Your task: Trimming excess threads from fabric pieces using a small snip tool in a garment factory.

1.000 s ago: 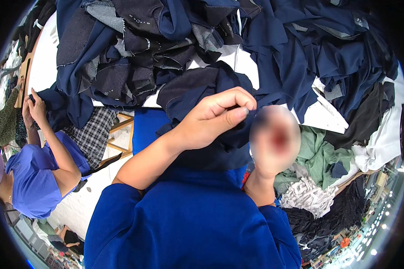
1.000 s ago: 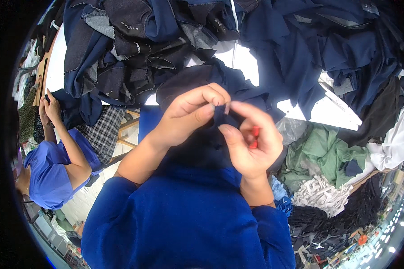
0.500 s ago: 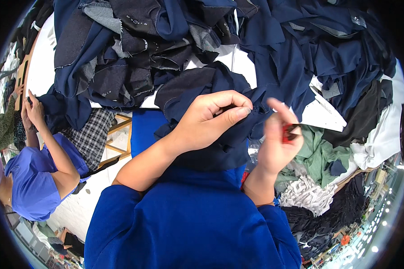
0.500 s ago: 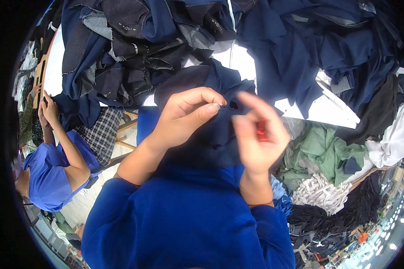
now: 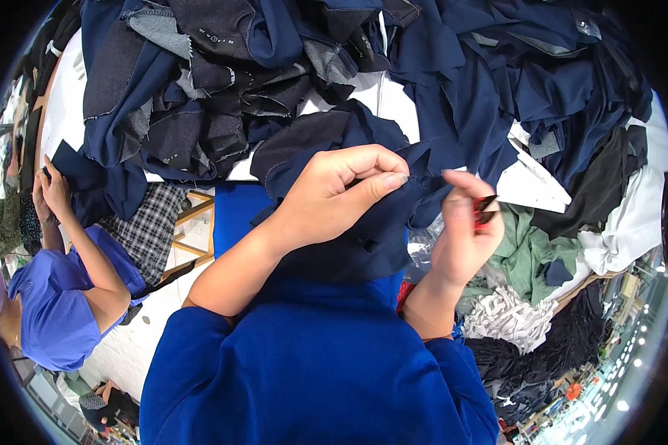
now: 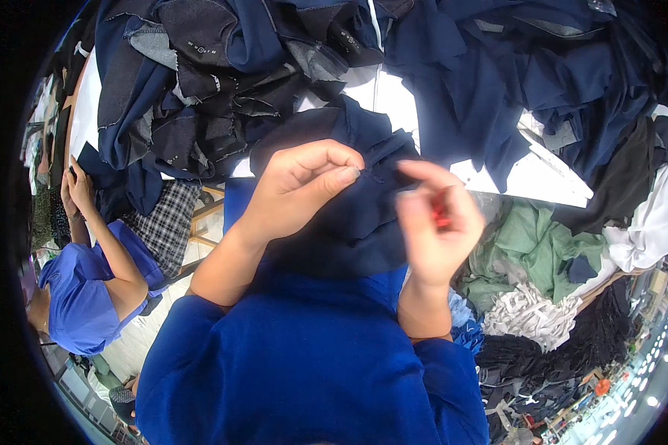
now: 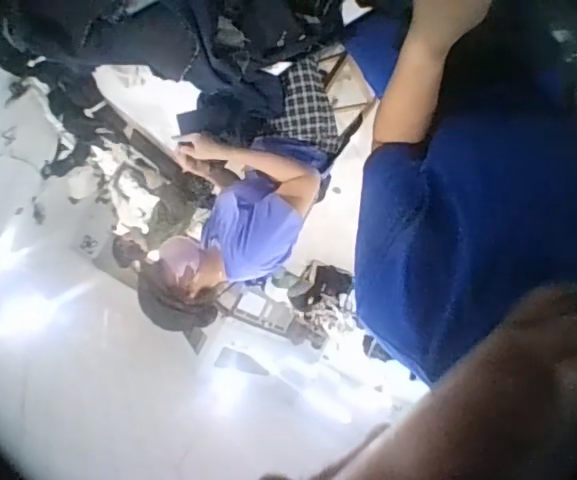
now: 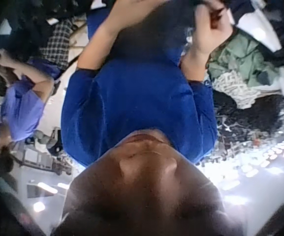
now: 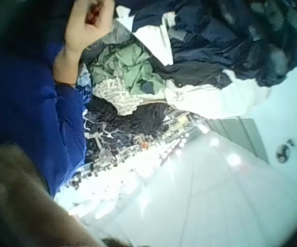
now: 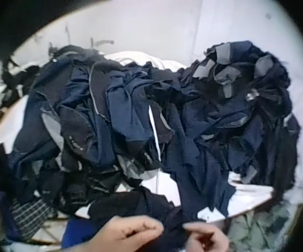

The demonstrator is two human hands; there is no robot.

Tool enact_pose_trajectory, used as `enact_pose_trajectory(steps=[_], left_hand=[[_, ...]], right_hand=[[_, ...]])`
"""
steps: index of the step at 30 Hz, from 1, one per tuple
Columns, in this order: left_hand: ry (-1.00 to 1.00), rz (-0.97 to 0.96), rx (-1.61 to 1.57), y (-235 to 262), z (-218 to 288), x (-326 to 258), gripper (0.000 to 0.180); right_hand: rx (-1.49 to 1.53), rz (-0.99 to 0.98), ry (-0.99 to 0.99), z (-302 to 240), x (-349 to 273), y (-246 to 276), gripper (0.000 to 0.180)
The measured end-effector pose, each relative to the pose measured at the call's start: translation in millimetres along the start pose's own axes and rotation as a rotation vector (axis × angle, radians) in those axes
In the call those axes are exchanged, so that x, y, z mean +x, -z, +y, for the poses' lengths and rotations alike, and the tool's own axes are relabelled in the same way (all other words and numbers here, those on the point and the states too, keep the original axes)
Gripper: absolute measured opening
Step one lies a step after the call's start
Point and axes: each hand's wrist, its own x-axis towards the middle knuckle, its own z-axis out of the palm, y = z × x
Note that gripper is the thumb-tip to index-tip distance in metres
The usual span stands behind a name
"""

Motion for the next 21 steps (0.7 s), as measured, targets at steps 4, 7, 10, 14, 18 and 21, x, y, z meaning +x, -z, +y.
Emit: enact_pose_trajectory(steps=[4,7,10,14,18,21], left_hand=[[-0.021,-0.026,0.117,-4,5,-1,0.012],[-0.036,-0.046,0.229,-6,10,-2,0.011],[-0.051,-0.036,0.218,-1,11,-3,0.011],[-0.101,0.035,0.192,-3,2,-2,0.013],[-0.119,0.007,0.251,-4,2,-2,0.011],[-0.150,-0.045,0.332,-2,4,-2,0.011]], right_hand=[[-0.338,0.035,0.125,6,-3,-7,0.012],[-0.124,0.273,0.062,15,13,1,0.007],[0.083,0.314,0.075,10,19,17,0.012],[0.035,0.078,0.125,8,5,18,0.032],[-0.267,-0.159,0.005,-1,-3,8,0.025],[-0.262,0.089,0.145,4,0,-3,0.003]])
